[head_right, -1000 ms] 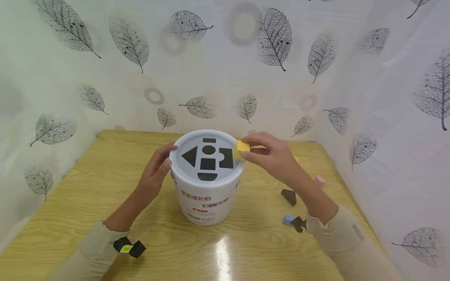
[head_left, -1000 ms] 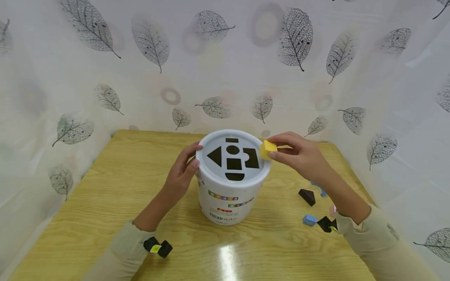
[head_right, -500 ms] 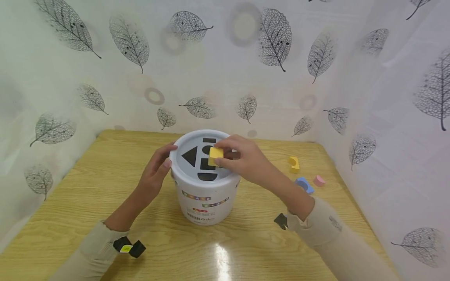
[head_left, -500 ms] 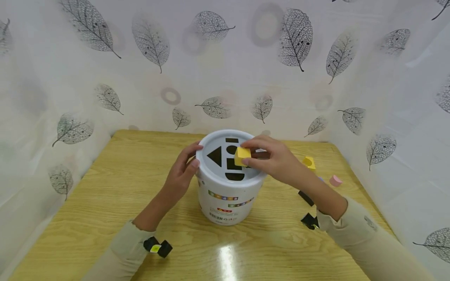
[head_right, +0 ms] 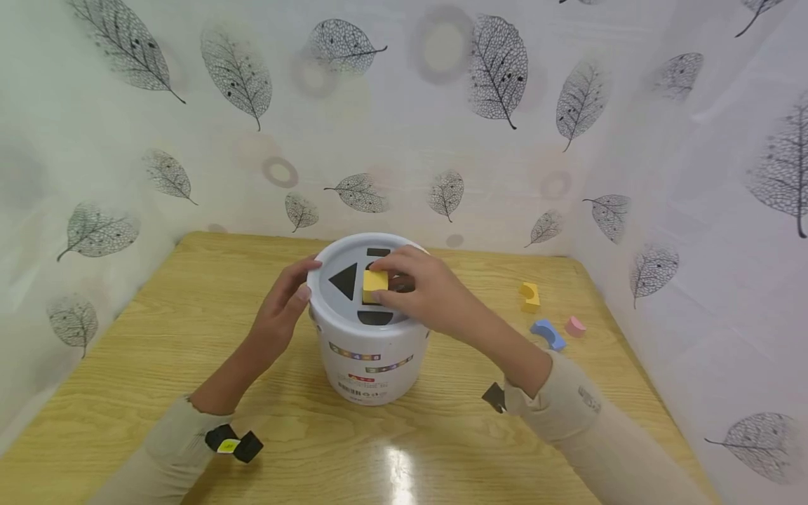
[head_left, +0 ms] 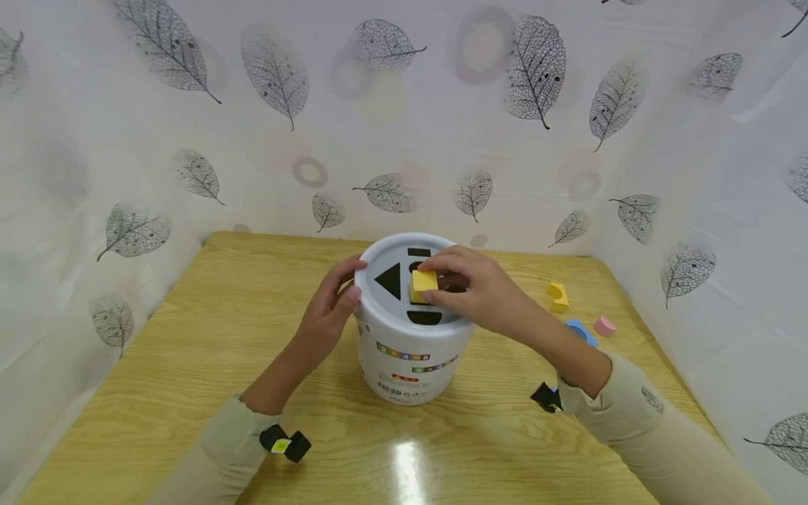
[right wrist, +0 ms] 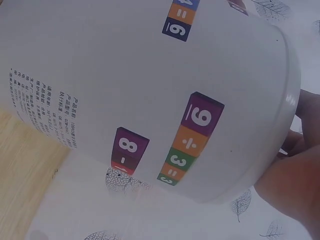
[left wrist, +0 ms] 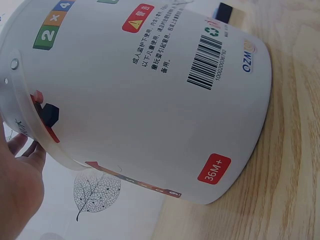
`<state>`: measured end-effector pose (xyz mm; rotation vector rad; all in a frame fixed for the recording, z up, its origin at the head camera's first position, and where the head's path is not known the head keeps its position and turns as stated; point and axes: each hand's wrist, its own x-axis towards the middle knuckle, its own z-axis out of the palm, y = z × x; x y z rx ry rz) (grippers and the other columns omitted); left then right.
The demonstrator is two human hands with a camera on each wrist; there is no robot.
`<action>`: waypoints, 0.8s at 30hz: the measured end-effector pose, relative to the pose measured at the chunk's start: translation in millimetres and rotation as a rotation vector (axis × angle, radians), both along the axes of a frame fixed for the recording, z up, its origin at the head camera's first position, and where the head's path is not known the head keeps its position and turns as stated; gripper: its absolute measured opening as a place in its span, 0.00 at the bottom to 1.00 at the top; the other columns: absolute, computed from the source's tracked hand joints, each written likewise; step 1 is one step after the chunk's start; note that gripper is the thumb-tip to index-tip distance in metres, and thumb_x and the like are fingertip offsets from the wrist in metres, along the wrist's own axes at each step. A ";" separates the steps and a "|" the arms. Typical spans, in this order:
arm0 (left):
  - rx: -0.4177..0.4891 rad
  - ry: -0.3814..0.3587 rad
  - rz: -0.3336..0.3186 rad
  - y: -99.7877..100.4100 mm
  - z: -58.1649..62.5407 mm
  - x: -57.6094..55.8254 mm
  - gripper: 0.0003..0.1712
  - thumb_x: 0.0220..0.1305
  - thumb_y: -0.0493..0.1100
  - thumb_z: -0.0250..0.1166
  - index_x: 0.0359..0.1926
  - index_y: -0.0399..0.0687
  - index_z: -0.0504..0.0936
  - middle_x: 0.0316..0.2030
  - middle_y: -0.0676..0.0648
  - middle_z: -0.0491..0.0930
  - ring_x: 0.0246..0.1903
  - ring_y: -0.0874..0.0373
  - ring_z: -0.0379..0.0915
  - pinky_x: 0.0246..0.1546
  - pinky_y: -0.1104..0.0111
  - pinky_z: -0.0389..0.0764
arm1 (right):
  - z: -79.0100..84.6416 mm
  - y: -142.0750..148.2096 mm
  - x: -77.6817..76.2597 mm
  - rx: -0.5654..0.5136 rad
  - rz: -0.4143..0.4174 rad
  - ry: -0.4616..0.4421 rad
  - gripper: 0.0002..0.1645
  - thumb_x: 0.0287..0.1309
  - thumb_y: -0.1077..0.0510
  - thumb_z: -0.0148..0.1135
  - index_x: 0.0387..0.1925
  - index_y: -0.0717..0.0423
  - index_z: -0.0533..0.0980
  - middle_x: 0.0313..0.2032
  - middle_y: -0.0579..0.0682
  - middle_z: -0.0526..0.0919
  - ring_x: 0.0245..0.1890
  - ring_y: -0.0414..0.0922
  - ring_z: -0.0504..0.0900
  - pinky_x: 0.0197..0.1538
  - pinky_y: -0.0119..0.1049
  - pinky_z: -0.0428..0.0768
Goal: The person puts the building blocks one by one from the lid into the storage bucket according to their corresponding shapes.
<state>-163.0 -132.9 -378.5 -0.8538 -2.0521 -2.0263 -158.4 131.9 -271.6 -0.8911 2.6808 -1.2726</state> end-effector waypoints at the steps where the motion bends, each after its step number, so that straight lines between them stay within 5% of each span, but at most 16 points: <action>1: -0.002 0.001 0.002 0.0 -0.1 -0.3 0.24 0.80 0.42 0.46 0.73 0.49 0.62 0.74 0.47 0.60 0.67 0.49 0.65 0.59 0.69 0.79 | 0.3 -0.3 0.7 0.005 0.001 0.008 0.24 0.58 0.57 0.73 0.56 0.56 0.80 0.54 0.52 0.79 0.54 0.50 0.84 0.55 0.39 0.85; 16: -0.003 0.000 0.005 1.4 1.8 0.9 0.25 0.79 0.42 0.47 0.73 0.48 0.62 0.74 0.46 0.60 0.67 0.47 0.65 0.59 0.71 0.79 | -0.1 2.7 7.6 0.045 -0.021 0.048 0.24 0.61 0.57 0.71 0.57 0.58 0.79 0.55 0.53 0.79 0.54 0.49 0.83 0.56 0.41 0.84; 24: -0.016 -0.004 0.014 1.5 2.4 2.1 0.25 0.80 0.43 0.46 0.73 0.47 0.62 0.75 0.46 0.59 0.69 0.48 0.64 0.60 0.71 0.78 | -9.3 34.3 3.7 -0.092 -0.067 0.096 0.19 0.65 0.60 0.66 0.55 0.62 0.79 0.54 0.53 0.79 0.55 0.52 0.83 0.58 0.32 0.83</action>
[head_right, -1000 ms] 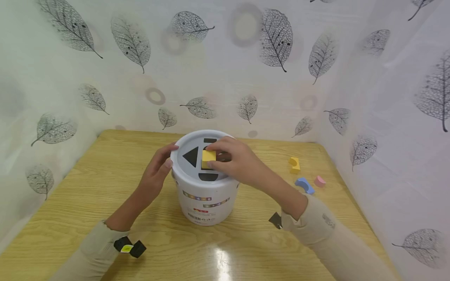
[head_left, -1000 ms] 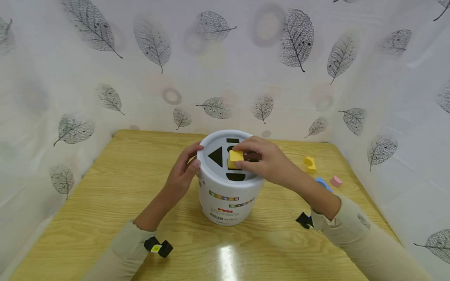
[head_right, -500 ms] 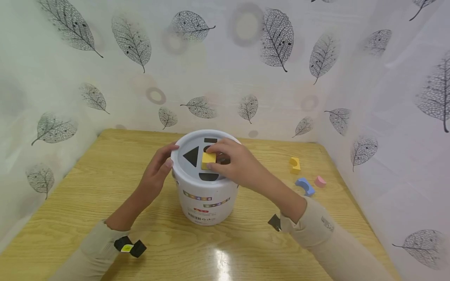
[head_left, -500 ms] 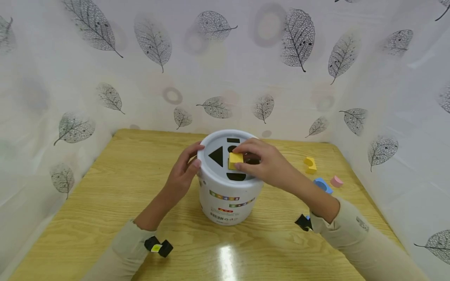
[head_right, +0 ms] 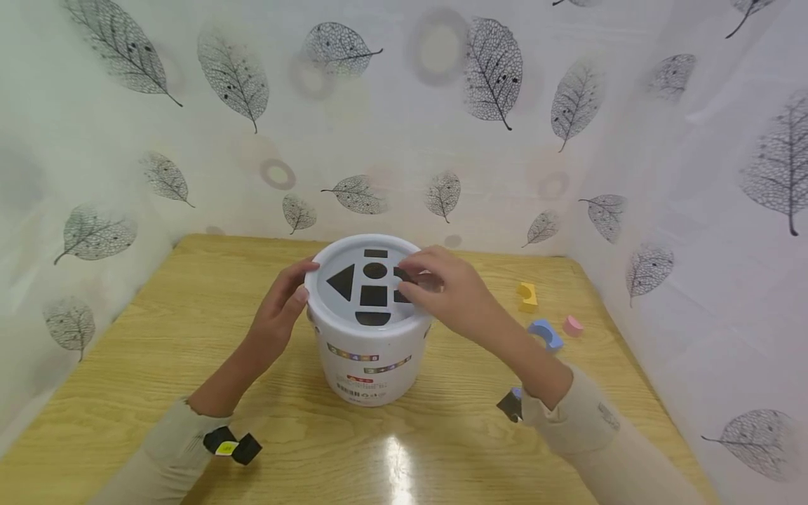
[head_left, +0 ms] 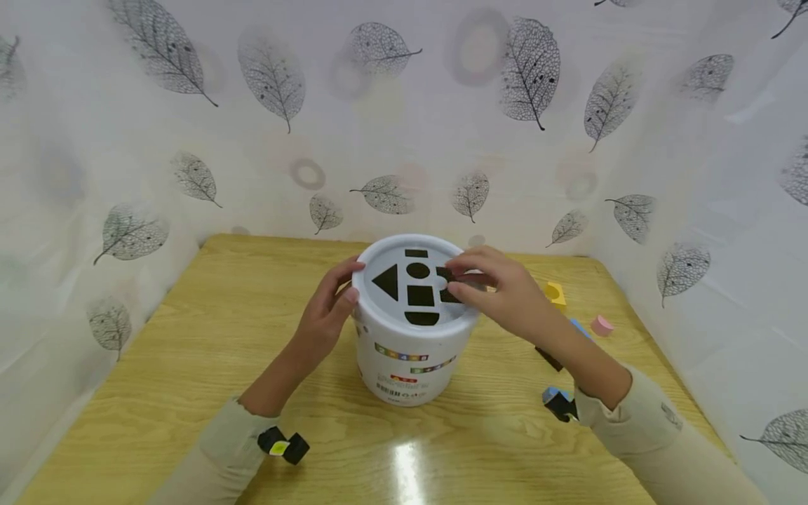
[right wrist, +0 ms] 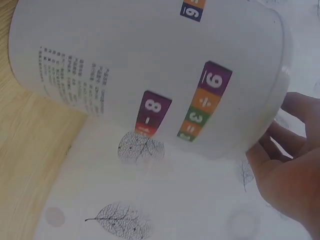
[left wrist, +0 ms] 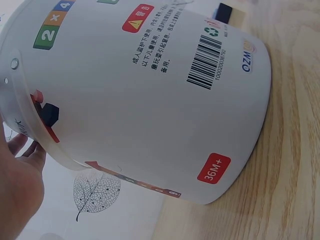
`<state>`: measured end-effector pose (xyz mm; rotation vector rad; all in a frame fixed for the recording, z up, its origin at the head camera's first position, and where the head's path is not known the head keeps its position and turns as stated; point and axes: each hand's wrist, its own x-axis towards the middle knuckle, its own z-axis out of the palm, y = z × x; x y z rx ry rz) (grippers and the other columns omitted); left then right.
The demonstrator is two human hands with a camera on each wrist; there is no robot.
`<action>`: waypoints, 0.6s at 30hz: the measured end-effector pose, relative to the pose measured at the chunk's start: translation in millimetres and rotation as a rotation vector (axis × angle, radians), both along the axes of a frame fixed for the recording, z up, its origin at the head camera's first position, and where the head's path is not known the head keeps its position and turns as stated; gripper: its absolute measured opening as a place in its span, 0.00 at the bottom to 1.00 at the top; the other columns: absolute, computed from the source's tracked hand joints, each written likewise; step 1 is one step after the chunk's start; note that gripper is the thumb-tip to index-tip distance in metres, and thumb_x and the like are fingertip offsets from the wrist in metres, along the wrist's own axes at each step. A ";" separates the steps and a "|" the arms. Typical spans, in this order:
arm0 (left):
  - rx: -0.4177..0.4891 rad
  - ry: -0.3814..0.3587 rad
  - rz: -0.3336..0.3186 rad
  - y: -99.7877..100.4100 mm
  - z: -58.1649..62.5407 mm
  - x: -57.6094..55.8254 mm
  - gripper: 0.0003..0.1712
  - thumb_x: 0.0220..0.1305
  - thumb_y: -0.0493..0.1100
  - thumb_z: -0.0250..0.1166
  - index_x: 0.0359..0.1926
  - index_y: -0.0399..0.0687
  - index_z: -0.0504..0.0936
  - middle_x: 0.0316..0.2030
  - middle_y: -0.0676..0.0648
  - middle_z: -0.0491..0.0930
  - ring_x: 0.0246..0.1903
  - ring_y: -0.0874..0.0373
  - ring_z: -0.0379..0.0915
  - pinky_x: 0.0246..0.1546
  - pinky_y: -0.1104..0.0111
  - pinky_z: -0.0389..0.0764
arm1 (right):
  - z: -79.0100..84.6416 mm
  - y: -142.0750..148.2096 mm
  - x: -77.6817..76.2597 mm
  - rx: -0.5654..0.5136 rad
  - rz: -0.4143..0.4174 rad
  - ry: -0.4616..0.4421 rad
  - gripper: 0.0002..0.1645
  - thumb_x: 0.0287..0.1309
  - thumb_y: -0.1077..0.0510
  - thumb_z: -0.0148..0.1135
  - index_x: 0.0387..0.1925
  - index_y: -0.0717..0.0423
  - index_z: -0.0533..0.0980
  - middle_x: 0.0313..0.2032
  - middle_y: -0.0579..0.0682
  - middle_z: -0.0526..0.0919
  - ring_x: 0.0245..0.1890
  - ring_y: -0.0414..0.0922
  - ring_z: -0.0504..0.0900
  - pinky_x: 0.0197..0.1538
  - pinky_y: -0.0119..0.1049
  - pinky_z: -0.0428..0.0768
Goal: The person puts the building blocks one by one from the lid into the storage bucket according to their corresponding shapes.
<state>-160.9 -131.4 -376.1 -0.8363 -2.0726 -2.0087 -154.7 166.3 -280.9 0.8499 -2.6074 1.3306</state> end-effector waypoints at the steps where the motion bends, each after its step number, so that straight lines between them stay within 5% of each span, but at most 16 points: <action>1: -0.003 0.000 0.001 -0.1 -0.2 0.1 0.25 0.80 0.43 0.46 0.73 0.47 0.61 0.75 0.45 0.58 0.69 0.47 0.63 0.60 0.71 0.78 | 0.5 5.7 0.4 -0.029 -0.008 0.003 0.18 0.65 0.61 0.65 0.55 0.63 0.79 0.54 0.54 0.79 0.55 0.52 0.83 0.58 0.31 0.82; 5: -0.013 -0.003 0.008 0.1 -0.4 0.2 0.25 0.80 0.43 0.46 0.73 0.48 0.61 0.75 0.46 0.58 0.70 0.47 0.62 0.61 0.71 0.77 | 2.4 34.8 2.5 -0.070 -0.060 0.006 0.18 0.68 0.62 0.62 0.57 0.62 0.78 0.55 0.54 0.78 0.55 0.47 0.81 0.58 0.27 0.81; 9: -0.016 -0.003 0.018 0.2 0.1 0.5 0.25 0.80 0.43 0.47 0.73 0.49 0.62 0.75 0.46 0.58 0.69 0.47 0.62 0.61 0.72 0.77 | -1.8 68.5 -0.8 0.000 -0.169 -0.016 0.20 0.71 0.55 0.60 0.61 0.53 0.76 0.56 0.48 0.77 0.53 0.36 0.80 0.56 0.20 0.79; 18: -0.012 0.004 0.010 0.4 -0.8 0.3 0.25 0.80 0.43 0.46 0.73 0.47 0.61 0.75 0.45 0.58 0.70 0.46 0.61 0.62 0.72 0.76 | -30.4 130.6 -21.9 0.119 -0.301 -0.070 0.26 0.72 0.50 0.59 0.66 0.54 0.72 0.58 0.50 0.75 0.54 0.29 0.73 0.53 0.12 0.73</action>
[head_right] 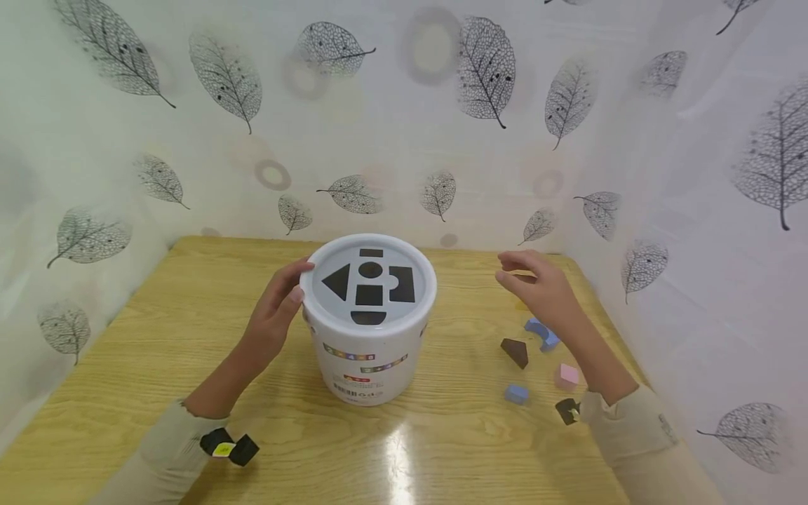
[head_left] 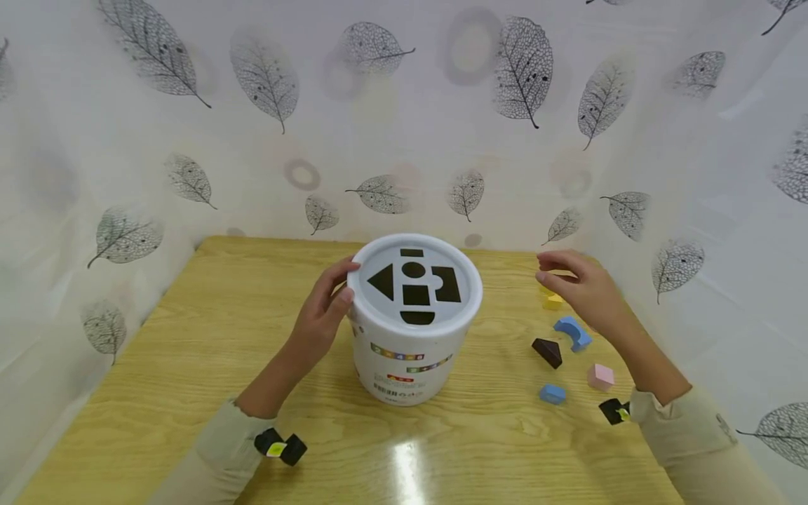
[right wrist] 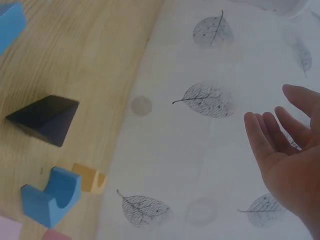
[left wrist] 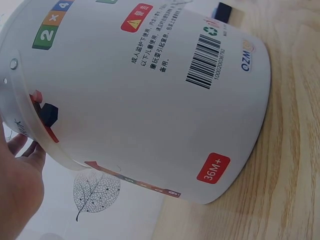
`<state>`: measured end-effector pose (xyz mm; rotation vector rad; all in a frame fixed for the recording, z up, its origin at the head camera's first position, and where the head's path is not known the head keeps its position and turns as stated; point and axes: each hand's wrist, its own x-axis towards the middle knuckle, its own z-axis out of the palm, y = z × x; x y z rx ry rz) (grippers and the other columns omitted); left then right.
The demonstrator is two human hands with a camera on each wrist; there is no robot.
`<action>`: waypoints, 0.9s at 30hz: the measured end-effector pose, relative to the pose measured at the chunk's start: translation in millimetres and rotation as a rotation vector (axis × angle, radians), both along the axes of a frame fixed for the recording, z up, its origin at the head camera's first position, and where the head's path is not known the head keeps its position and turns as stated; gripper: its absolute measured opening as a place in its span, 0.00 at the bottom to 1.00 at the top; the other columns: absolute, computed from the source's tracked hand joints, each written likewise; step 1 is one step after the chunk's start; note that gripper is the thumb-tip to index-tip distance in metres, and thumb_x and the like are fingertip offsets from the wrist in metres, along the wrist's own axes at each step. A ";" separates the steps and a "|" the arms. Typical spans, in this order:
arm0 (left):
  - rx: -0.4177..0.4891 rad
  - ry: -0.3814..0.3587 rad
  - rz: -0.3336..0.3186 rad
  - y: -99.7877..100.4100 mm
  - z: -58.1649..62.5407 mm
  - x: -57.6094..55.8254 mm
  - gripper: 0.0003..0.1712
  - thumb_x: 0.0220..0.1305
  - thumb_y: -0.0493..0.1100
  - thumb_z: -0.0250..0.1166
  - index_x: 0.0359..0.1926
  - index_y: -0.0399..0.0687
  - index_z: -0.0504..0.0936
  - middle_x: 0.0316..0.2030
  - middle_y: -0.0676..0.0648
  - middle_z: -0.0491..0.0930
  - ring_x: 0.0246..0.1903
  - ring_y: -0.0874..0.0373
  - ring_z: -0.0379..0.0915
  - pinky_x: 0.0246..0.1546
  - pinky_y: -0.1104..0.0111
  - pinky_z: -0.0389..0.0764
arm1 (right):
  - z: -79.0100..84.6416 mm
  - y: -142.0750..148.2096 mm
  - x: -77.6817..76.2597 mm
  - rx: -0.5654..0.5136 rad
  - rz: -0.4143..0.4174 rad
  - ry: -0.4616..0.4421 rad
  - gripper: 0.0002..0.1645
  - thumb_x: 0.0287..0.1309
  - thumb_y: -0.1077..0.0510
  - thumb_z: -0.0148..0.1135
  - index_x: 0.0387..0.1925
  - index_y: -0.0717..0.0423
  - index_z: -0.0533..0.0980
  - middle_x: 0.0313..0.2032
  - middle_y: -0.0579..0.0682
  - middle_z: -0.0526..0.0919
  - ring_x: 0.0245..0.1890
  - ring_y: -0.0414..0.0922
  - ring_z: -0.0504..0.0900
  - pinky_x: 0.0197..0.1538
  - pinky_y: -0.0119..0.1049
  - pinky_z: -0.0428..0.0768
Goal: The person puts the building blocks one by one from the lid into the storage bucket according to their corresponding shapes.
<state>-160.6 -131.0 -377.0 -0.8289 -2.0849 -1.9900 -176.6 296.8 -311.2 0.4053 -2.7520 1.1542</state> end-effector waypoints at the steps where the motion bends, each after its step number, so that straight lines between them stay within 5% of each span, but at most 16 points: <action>1: 0.000 0.003 0.001 0.0 -0.1 0.1 0.24 0.80 0.43 0.46 0.73 0.47 0.62 0.75 0.45 0.58 0.70 0.46 0.61 0.62 0.72 0.76 | -4.3 5.7 -2.5 0.002 -0.007 -0.006 0.27 0.72 0.50 0.58 0.67 0.55 0.71 0.59 0.51 0.75 0.55 0.29 0.72 0.52 0.12 0.73; 8: 0.003 0.010 0.006 0.4 -1.2 0.1 0.24 0.80 0.43 0.46 0.72 0.46 0.62 0.74 0.45 0.58 0.70 0.49 0.60 0.62 0.73 0.75 | -32.3 43.5 -21.0 0.046 -0.052 -0.037 0.30 0.71 0.50 0.60 0.69 0.58 0.69 0.61 0.56 0.74 0.60 0.48 0.74 0.50 0.11 0.71; 12: 0.003 0.011 0.008 0.2 -1.2 0.1 0.24 0.80 0.41 0.46 0.73 0.47 0.62 0.75 0.45 0.58 0.70 0.50 0.60 0.62 0.74 0.75 | -45.5 60.7 -30.4 0.096 -0.086 -0.077 0.33 0.71 0.47 0.60 0.70 0.57 0.68 0.61 0.59 0.75 0.63 0.60 0.73 0.49 0.20 0.73; 15: -0.001 0.009 0.010 -0.4 -0.9 0.1 0.24 0.80 0.42 0.46 0.73 0.47 0.62 0.75 0.46 0.58 0.70 0.50 0.60 0.62 0.74 0.75 | -54.6 70.9 -37.2 0.124 -0.083 -0.099 0.35 0.71 0.44 0.59 0.71 0.57 0.67 0.63 0.61 0.74 0.64 0.62 0.72 0.49 0.25 0.74; 21: -0.020 0.007 0.012 -0.8 -1.4 -0.2 0.24 0.80 0.43 0.46 0.73 0.48 0.61 0.75 0.47 0.58 0.70 0.51 0.60 0.63 0.73 0.75 | -72.4 88.5 -51.1 0.138 -0.039 -0.119 0.37 0.70 0.45 0.60 0.71 0.60 0.65 0.65 0.64 0.71 0.64 0.61 0.71 0.48 0.16 0.73; 24: -0.011 0.003 0.006 -0.4 -1.9 -0.8 0.24 0.80 0.44 0.46 0.73 0.49 0.62 0.75 0.48 0.58 0.70 0.51 0.60 0.62 0.72 0.75 | -80.7 95.7 -58.3 0.156 -0.037 -0.128 0.38 0.70 0.45 0.61 0.72 0.60 0.65 0.66 0.64 0.70 0.64 0.61 0.71 0.56 0.32 0.81; 27: -0.005 0.001 0.001 0.0 -1.9 -0.8 0.24 0.80 0.44 0.46 0.73 0.48 0.62 0.75 0.48 0.58 0.70 0.51 0.60 0.63 0.73 0.75 | -88.3 101.8 -65.6 0.145 -0.029 -0.167 0.40 0.69 0.44 0.61 0.73 0.61 0.63 0.68 0.65 0.67 0.66 0.64 0.69 0.62 0.58 0.78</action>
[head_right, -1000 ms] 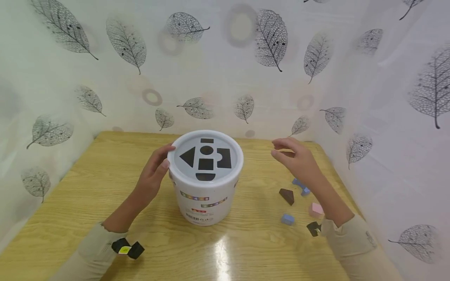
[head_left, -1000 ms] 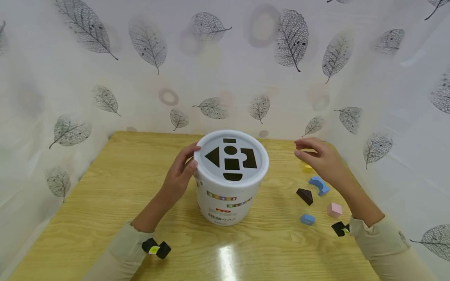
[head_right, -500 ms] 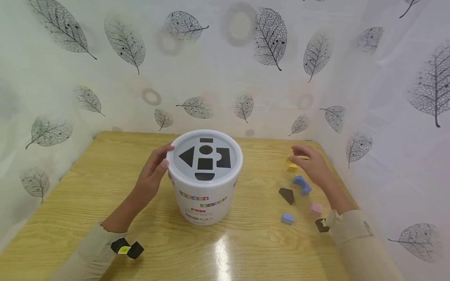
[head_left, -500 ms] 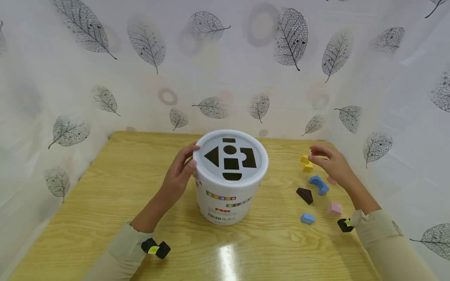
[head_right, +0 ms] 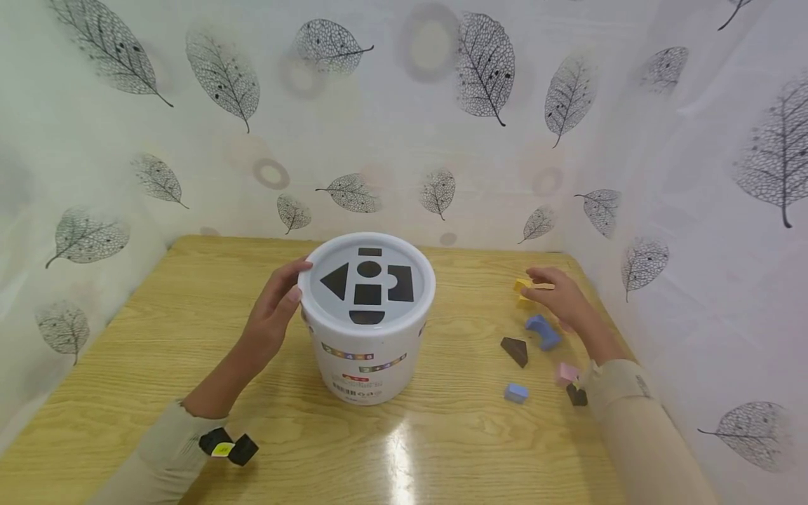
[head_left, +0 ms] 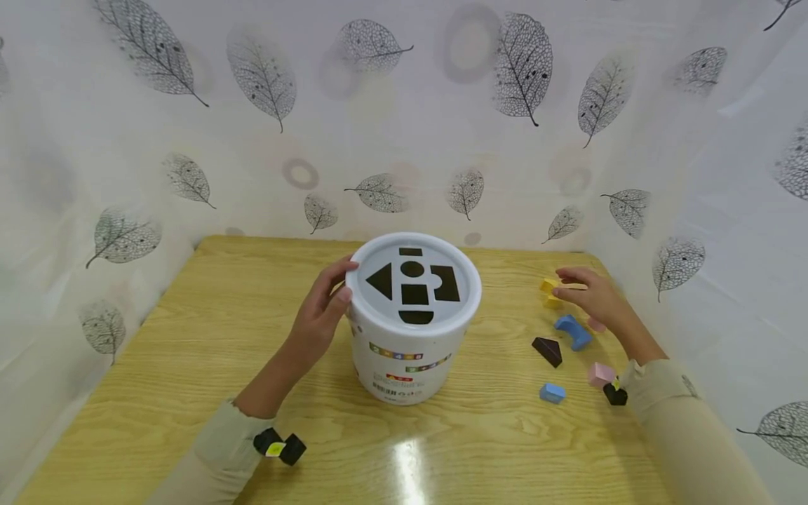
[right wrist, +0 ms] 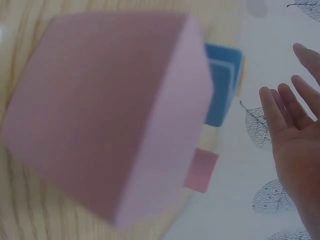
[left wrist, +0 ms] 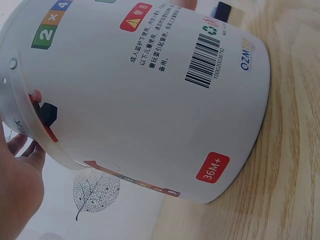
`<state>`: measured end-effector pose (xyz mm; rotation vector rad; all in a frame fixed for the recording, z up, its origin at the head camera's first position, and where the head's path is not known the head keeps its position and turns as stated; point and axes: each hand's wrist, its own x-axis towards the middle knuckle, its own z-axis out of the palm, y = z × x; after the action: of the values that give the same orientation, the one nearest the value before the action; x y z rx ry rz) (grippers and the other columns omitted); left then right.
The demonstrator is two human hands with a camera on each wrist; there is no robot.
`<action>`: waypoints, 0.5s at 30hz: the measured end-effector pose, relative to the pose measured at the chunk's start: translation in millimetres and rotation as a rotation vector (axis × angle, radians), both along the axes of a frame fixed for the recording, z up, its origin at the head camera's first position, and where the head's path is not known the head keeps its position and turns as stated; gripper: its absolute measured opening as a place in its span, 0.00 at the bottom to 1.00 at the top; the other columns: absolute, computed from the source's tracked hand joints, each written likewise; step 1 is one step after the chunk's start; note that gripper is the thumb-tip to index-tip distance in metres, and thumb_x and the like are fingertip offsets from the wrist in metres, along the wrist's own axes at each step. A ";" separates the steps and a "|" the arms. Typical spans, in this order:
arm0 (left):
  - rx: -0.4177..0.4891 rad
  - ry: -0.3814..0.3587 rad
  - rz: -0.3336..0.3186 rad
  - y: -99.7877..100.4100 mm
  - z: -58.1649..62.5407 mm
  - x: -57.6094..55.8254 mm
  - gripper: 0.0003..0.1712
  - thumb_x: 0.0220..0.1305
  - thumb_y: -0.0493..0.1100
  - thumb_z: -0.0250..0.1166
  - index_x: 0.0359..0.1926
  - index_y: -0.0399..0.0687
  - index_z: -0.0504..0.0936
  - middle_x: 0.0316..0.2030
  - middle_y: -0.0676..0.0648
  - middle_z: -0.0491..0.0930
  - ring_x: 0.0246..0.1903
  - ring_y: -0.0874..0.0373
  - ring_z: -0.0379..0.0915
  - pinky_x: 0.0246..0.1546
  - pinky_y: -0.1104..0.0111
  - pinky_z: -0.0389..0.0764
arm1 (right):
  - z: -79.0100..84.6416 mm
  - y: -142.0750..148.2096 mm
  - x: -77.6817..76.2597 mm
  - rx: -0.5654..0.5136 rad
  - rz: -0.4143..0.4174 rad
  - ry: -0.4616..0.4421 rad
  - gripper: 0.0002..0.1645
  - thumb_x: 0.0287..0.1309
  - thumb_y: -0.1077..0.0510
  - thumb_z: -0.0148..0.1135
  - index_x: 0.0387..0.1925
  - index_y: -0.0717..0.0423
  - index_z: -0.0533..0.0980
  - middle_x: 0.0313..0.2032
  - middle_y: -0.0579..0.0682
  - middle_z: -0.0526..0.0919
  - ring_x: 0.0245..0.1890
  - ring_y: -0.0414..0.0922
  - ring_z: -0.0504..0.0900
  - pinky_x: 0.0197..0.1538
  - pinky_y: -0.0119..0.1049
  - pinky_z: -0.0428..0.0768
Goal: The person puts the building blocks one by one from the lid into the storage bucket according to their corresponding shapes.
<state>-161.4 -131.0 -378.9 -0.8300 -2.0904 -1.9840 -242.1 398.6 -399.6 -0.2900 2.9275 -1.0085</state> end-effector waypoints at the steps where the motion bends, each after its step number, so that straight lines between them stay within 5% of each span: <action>1: 0.001 0.000 0.001 -0.2 0.1 0.1 0.24 0.80 0.44 0.46 0.73 0.48 0.62 0.75 0.47 0.58 0.70 0.51 0.60 0.63 0.73 0.75 | -2.3 1.4 -2.4 -0.007 0.000 -0.018 0.42 0.69 0.43 0.61 0.73 0.61 0.62 0.69 0.66 0.66 0.66 0.65 0.68 0.63 0.62 0.75; 15: 0.022 -0.018 -0.001 -0.4 0.5 -0.1 0.24 0.80 0.44 0.47 0.73 0.51 0.62 0.74 0.49 0.60 0.68 0.51 0.62 0.61 0.71 0.77 | -20.6 10.5 -21.5 -0.012 -0.003 -0.145 0.46 0.69 0.45 0.62 0.74 0.68 0.57 0.72 0.71 0.58 0.70 0.70 0.61 0.66 0.66 0.70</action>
<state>-161.6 -131.4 -378.3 -0.8127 -2.0745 -2.0183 -263.6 409.1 -420.2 -0.2042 2.7942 -1.0025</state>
